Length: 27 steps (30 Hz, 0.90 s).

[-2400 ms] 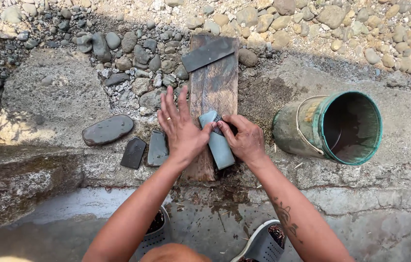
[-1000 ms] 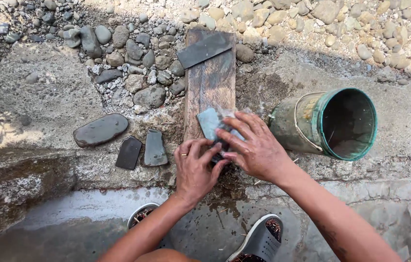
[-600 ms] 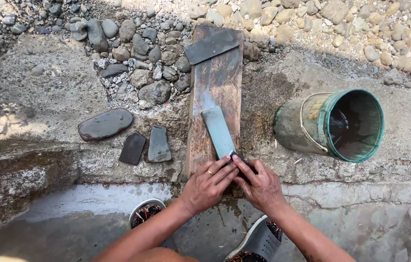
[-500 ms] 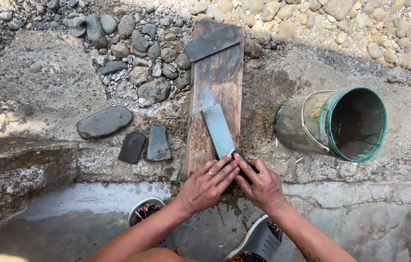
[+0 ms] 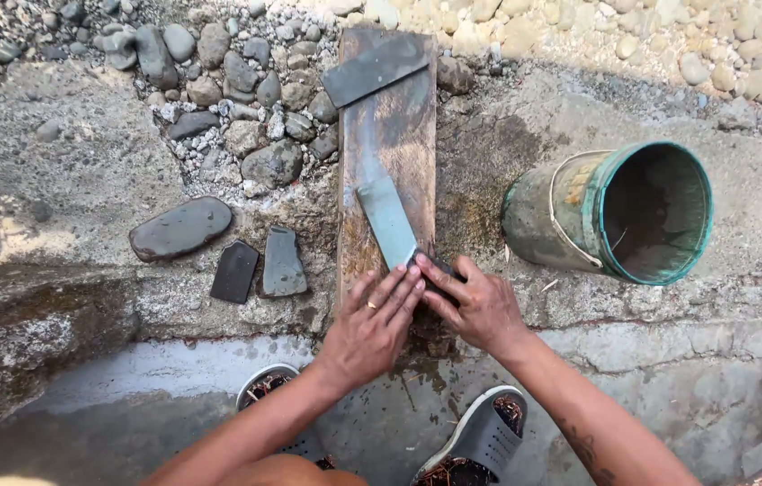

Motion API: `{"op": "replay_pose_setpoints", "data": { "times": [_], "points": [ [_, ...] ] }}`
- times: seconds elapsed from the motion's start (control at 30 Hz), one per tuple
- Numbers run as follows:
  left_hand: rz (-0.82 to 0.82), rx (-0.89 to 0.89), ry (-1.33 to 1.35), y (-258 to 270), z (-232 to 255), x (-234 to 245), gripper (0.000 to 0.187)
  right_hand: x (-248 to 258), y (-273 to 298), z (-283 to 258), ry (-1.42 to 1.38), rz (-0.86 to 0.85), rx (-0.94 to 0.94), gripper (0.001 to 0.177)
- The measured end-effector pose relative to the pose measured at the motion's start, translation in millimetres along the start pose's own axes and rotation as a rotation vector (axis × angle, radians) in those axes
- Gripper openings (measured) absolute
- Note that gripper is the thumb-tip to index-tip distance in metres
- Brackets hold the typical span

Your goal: Sharpening a plane blade using a whetstone and water on an outdoor workbench.

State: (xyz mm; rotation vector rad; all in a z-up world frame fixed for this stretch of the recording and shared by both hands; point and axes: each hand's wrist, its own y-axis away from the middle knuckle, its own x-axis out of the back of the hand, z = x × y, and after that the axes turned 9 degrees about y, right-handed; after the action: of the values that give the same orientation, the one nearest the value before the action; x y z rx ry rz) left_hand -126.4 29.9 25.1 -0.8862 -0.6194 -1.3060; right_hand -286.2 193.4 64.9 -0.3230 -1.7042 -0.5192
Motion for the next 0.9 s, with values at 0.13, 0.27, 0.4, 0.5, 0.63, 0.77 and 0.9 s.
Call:
{"op": "replay_pose_setpoints", "data": {
  "times": [0.13,0.27,0.4,0.5,0.63,0.77,0.9],
  "points": [
    [-0.079,-0.021,0.053,16,18,-10,0.06,5,4,5,-0.023,-0.089,0.051,0.057],
    [-0.012,0.056,0.038,-5,1,-1,0.054,6,-24,5,-0.01,-0.065,0.043,0.053],
    [-0.078,0.105,0.053,-4,8,0,0.059,5,-7,5,-0.005,-0.03,0.053,0.054],
    [-0.094,0.077,0.123,-1,11,-3,0.06,7,-10,8,-0.005,-0.051,0.03,0.054],
    [-0.034,0.113,0.039,-17,6,15,0.059,11,-9,-2,0.0,-0.036,-0.012,0.053],
    [-0.153,0.108,0.159,-6,14,7,0.066,7,1,0,0.012,-0.044,-0.017,0.054],
    [-0.078,0.116,0.147,-8,11,11,0.058,8,-2,-6,0.015,-0.065,-0.051,0.053]
  ]
}}
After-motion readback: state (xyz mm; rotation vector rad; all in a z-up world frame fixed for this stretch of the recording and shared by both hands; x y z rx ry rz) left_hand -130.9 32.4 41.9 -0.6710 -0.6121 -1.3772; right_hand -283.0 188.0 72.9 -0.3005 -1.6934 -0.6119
